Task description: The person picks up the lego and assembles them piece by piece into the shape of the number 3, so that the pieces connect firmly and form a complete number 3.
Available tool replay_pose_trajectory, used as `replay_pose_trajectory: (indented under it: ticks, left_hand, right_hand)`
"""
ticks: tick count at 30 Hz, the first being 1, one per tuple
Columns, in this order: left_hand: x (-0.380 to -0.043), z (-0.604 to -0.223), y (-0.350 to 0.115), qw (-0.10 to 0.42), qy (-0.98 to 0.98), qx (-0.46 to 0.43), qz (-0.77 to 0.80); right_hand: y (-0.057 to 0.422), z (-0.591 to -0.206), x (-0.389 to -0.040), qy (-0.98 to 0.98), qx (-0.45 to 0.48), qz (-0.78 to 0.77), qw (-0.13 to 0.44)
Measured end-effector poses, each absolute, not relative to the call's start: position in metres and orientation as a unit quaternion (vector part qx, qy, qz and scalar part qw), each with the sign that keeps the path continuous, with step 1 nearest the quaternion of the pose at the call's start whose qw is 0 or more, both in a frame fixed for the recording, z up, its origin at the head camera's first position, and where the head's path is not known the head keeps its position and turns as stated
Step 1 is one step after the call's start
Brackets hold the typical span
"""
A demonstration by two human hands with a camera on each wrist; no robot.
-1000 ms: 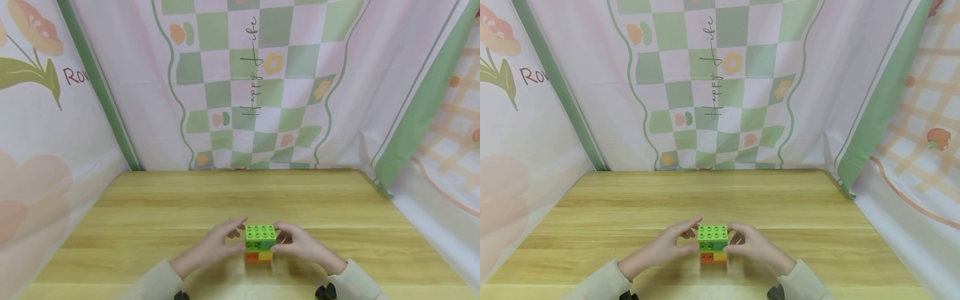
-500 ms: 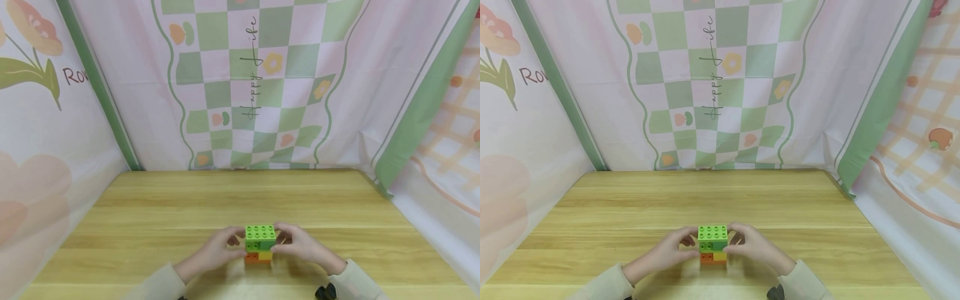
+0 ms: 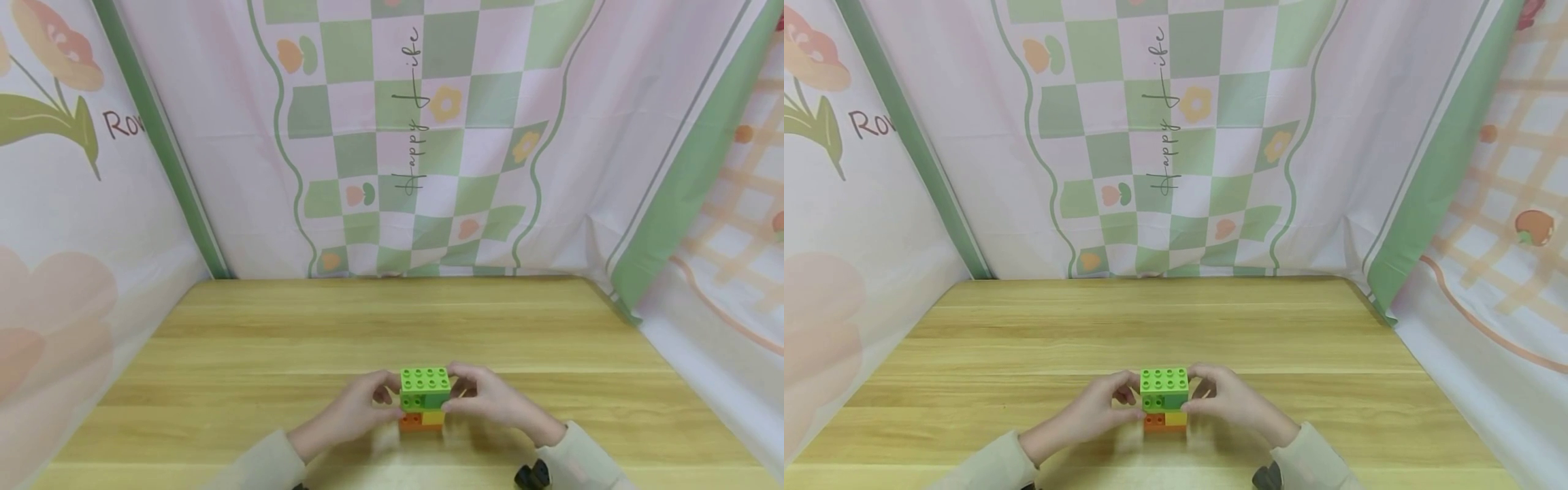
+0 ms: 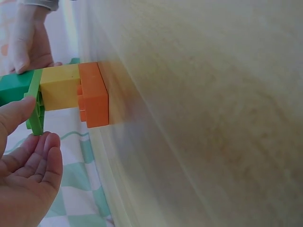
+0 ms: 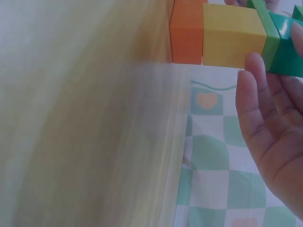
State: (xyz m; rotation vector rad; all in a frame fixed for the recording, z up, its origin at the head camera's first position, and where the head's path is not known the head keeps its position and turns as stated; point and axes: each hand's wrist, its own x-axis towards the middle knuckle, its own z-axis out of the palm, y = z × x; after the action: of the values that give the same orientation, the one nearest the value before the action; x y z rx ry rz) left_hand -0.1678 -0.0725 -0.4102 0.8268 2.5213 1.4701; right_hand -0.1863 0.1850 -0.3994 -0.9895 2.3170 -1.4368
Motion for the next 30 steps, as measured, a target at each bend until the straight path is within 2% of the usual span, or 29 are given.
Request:
replay_pose_trajectory:
  ticks: [5, 17, 30]
  left_hand:
    - [-0.169, -0.409, -0.072, 0.060, 0.832, 0.265, 0.484]
    - [-0.178, -0.408, -0.072, 0.062, 0.836, 0.252, 0.485]
    - [-0.195, -0.411, -0.071, 0.055, 0.834, 0.235, 0.496]
  right_hand:
    - [0.185, -0.395, -0.187, 0.792, -0.337, -0.494, 0.124]
    - [0.184, -0.393, -0.199, 0.772, -0.283, -0.539, 0.185]
    - [0.179, -0.401, -0.217, 0.790, -0.272, -0.527, 0.157]
